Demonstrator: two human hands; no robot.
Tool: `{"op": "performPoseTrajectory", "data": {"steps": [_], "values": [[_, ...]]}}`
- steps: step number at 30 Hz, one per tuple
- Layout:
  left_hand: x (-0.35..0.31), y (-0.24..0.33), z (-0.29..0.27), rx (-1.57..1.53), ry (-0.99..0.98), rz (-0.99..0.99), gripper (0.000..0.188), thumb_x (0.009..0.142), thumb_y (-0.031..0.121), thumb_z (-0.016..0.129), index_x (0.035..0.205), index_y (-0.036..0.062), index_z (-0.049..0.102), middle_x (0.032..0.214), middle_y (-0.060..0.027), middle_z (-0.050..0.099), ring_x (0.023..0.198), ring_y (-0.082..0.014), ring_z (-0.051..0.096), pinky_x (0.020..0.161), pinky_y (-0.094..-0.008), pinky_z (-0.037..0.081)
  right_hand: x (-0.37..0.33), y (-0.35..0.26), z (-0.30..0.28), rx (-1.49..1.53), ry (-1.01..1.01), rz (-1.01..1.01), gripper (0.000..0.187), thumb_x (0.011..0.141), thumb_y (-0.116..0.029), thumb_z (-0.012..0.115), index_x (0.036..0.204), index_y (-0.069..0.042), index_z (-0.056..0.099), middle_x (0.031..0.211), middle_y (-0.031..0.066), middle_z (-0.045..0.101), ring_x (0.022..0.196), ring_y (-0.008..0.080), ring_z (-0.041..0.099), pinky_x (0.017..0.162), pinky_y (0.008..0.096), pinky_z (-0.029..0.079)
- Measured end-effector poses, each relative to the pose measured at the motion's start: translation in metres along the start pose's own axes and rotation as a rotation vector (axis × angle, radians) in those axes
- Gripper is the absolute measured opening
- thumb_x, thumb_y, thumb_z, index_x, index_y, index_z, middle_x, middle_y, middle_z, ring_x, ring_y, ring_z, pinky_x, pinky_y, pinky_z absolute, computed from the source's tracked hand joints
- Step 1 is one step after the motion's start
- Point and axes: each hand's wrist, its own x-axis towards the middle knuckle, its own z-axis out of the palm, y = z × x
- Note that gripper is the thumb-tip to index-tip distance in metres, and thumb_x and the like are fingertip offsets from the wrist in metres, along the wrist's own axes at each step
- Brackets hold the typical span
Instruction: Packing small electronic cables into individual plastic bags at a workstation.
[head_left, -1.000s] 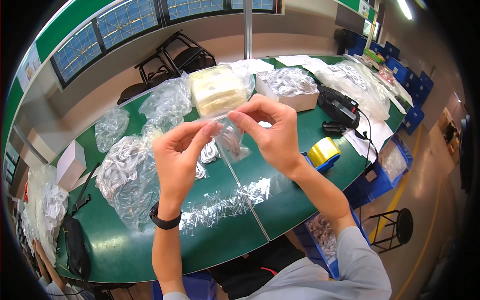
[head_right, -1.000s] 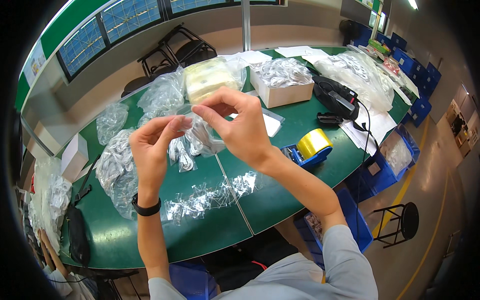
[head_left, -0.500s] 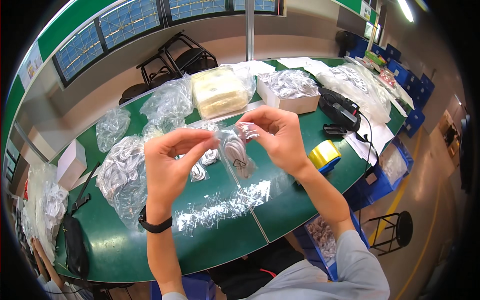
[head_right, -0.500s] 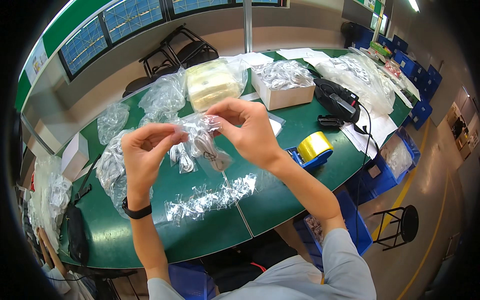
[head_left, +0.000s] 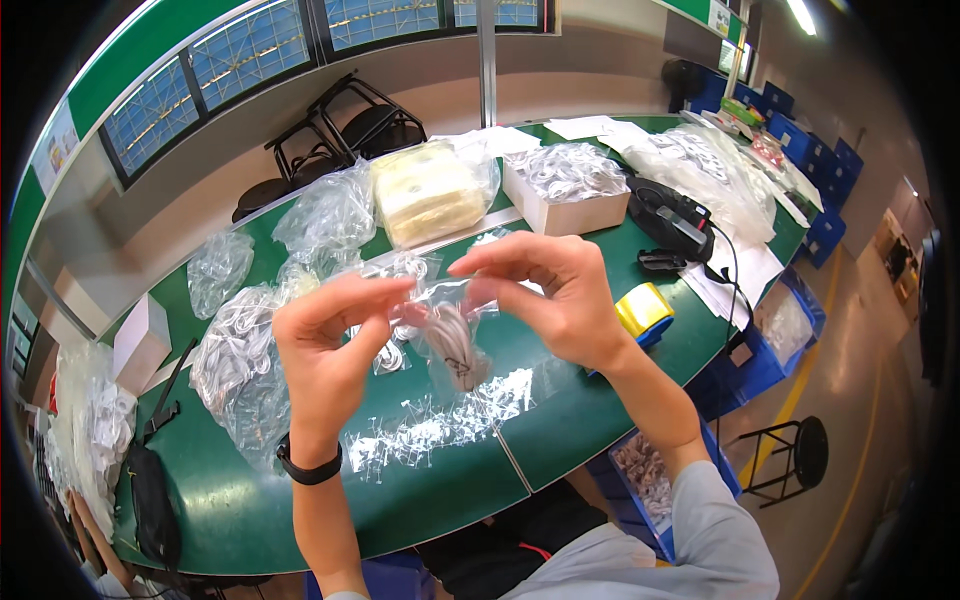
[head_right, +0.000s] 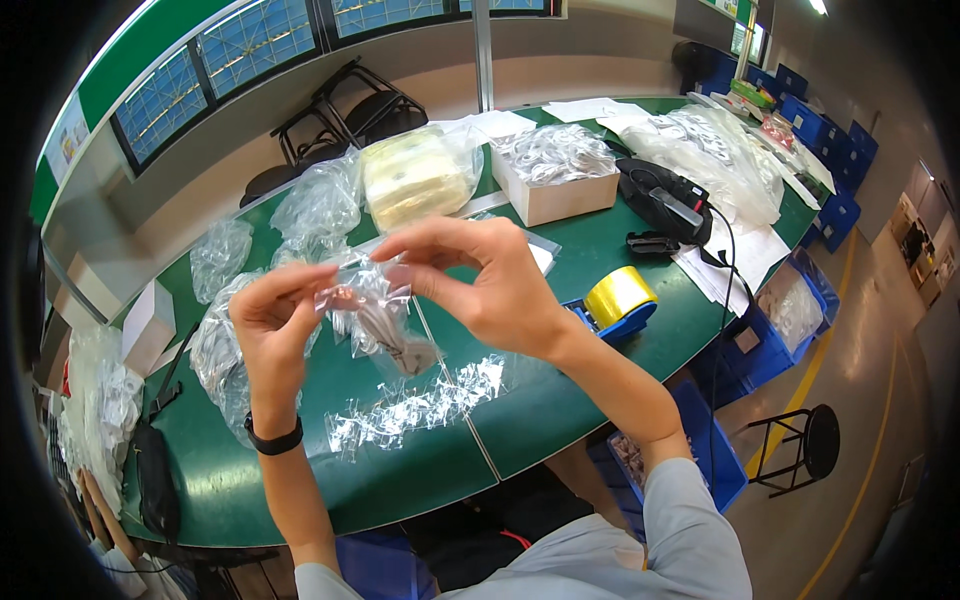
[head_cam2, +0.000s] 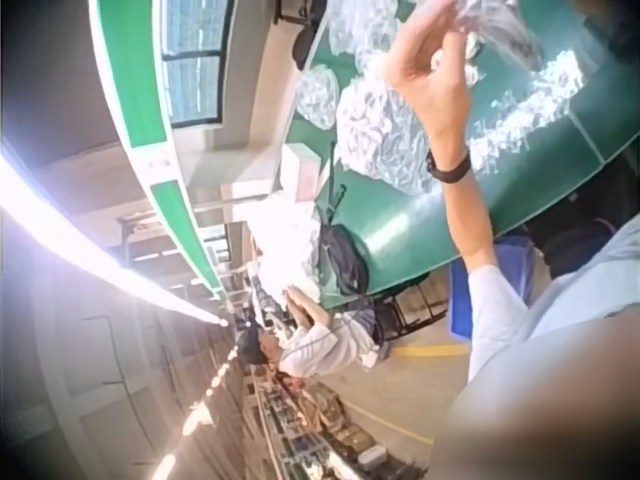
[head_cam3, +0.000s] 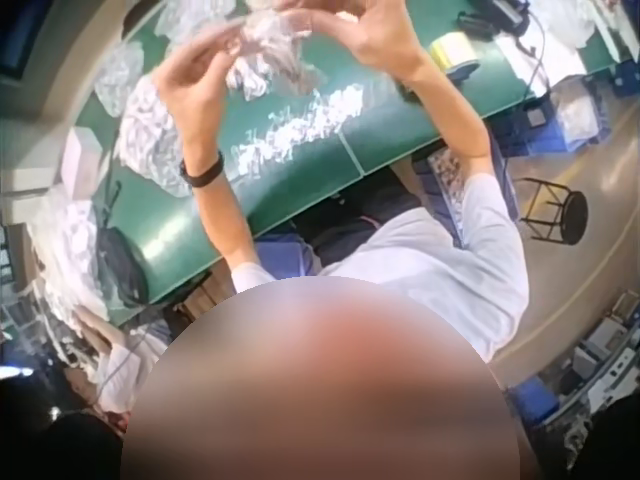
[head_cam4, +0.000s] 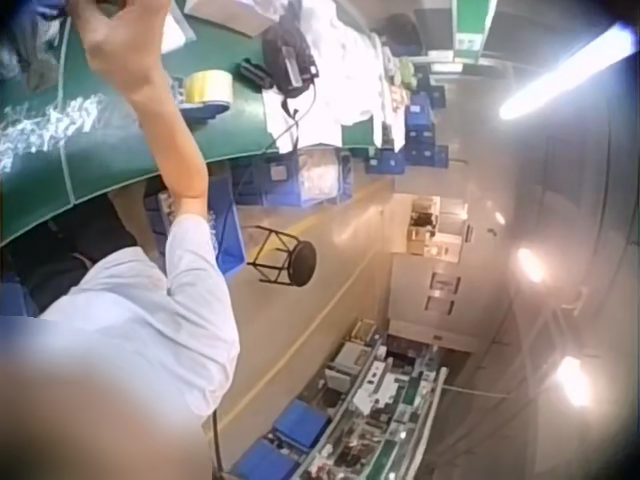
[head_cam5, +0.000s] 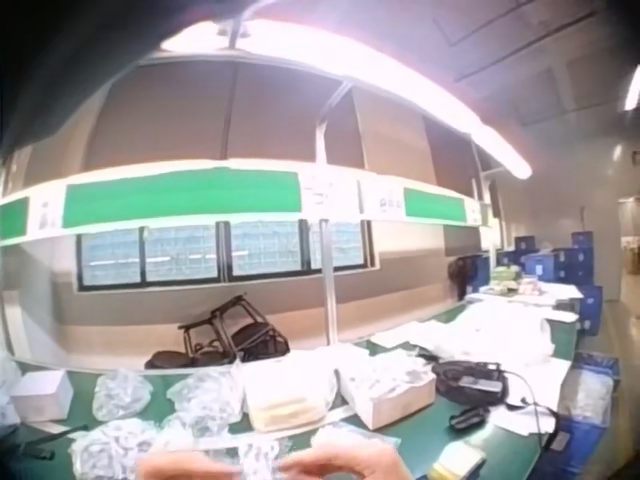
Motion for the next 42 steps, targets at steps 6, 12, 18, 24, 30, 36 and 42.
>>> {"op": "performPoseTrajectory", "data": {"steps": [6, 12, 18, 24, 30, 36, 42], "values": [[-0.001, 0.011, -0.001, -0.056, -0.089, 0.073, 0.018, 0.078, -0.013, 0.062, 0.086, -0.0022, 0.073, 0.083, -0.0126, 0.072, 0.076, -0.0183, 0.068, 0.068, -0.025, 0.05, -0.003, -0.007, -0.005, 0.016, -0.107, -0.236, 0.023, 0.075, 0.017, 0.06, 0.091, 0.006, 0.073, 0.086, 0.0174, 0.071, 0.076, 0.0231, 0.067, 0.071, 0.0293, 0.052], [-0.01, 0.041, 0.001, 0.221, -0.103, 0.245, 0.025, 0.069, -0.015, 0.062, 0.084, 0.0002, 0.074, 0.082, -0.012, 0.072, 0.071, -0.0188, 0.069, 0.061, -0.0247, 0.05, -0.005, -0.008, -0.008, 0.254, -0.227, -0.189, 0.033, 0.07, 0.016, 0.047, 0.09, 0.008, 0.071, 0.088, 0.0192, 0.07, 0.079, 0.0228, 0.066, 0.074, 0.0295, 0.052], [-0.013, 0.049, 0.005, 0.316, -0.099, 0.298, 0.029, 0.063, -0.016, 0.062, 0.085, 0.0001, 0.073, 0.082, -0.0134, 0.072, 0.074, -0.021, 0.07, 0.062, -0.0255, 0.052, -0.007, -0.01, -0.007, 0.373, -0.226, -0.203, 0.029, 0.07, 0.013, 0.049, 0.09, 0.009, 0.07, 0.088, 0.0187, 0.069, 0.082, 0.0222, 0.065, 0.075, 0.0298, 0.052], [-0.013, 0.064, 0.006, 0.353, -0.095, 0.331, 0.027, 0.062, -0.016, 0.06, 0.083, -0.0024, 0.069, 0.084, -0.0181, 0.071, 0.085, -0.0303, 0.073, 0.075, -0.0328, 0.057, -0.004, -0.012, 0.0, 0.144, -0.164, -0.243, 0.02, 0.074, 0.013, 0.068, 0.093, 0.006, 0.071, 0.09, 0.0162, 0.069, 0.085, 0.0211, 0.065, 0.075, 0.0292, 0.051], [-0.016, 0.055, 0.028, 0.081, 0.127, -0.018, 0.015, 0.075, -0.003, 0.073, 0.09, -0.0021, 0.068, 0.094, -0.0151, 0.07, 0.089, -0.0235, 0.071, 0.081, -0.0324, 0.056, -0.007, -0.008, 0.004, 0.058, -0.136, -0.235, 0.022, 0.076, 0.013, 0.07, 0.095, 0.003, 0.07, 0.092, 0.0143, 0.068, 0.086, 0.0202, 0.065, 0.078, 0.0297, 0.051], [-0.009, 0.028, 0.023, -0.061, 0.022, -0.235, 0.018, 0.085, -0.002, 0.071, 0.103, -0.0053, 0.071, 0.096, -0.0096, 0.07, 0.085, -0.0119, 0.067, 0.075, -0.0232, 0.053, -0.011, -0.002, 0.014, 0.039, 0.0, -0.181, 0.03, 0.081, 0.008, 0.069, 0.11, 0.002, 0.064, 0.094, 0.0085, 0.064, 0.086, 0.0145, 0.062, 0.08, 0.0282, 0.05], [-0.006, 0.0, 0.034, 0.016, 0.091, -0.198, 0.015, 0.086, 0.0, 0.071, 0.1, -0.0052, 0.073, 0.09, -0.0072, 0.07, 0.078, -0.0099, 0.065, 0.069, -0.0218, 0.052, 0.001, 0.019, -0.003, -0.029, -0.086, 0.0, 0.014, 0.084, -0.002, 0.072, 0.096, 0.001, 0.065, 0.086, 0.0054, 0.061, 0.081, 0.0126, 0.059, 0.075, 0.0273, 0.047]]}}
